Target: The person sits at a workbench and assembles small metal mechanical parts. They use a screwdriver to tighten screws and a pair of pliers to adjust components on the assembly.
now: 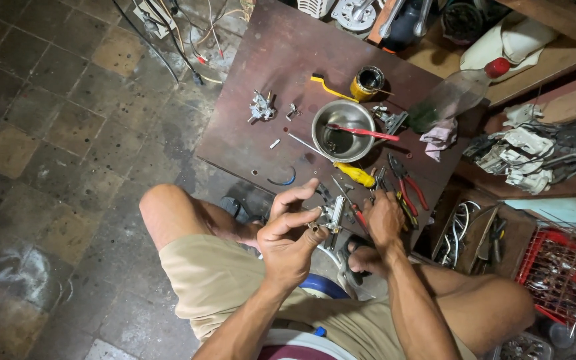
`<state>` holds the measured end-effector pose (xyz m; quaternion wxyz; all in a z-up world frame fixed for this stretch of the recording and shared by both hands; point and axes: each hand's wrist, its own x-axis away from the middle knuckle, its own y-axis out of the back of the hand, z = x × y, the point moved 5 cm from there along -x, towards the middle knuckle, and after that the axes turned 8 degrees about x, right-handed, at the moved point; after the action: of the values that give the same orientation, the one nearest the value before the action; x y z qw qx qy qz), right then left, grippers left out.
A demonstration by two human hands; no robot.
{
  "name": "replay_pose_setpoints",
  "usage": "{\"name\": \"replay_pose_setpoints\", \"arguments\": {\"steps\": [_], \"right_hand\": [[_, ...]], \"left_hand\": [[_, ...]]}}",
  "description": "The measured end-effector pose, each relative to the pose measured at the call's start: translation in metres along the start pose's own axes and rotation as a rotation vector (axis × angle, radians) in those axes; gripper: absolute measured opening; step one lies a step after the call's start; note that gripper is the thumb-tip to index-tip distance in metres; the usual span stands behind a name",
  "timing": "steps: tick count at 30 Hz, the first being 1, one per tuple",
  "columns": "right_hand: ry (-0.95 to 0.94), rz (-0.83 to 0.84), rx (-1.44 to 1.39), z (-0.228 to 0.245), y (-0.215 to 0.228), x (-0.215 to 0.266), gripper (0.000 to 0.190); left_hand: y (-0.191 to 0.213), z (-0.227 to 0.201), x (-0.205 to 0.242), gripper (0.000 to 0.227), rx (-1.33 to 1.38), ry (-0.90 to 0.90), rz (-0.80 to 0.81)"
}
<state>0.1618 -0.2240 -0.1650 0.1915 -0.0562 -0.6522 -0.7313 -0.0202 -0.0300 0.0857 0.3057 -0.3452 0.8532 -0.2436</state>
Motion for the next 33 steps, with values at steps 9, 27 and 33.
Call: {"name": "replay_pose_setpoints", "arguments": {"steps": [9,27,33], "right_hand": [[-0.009,-0.003,-0.005,0.005,0.015,0.005,0.033],[0.005,-0.231,-0.207,-0.025,0.038,0.008,0.022],[-0.048,-0.206,-0.222,-0.030,0.037,0.003,0.030]], "left_hand": [[0.004,0.003,-0.002,0.023,-0.038,0.000,-0.001],[0.158,0.096,0.031,0.010,0.288,0.710,-0.934],[0.134,0.082,0.018,0.023,0.312,0.772,-0.825]]}}
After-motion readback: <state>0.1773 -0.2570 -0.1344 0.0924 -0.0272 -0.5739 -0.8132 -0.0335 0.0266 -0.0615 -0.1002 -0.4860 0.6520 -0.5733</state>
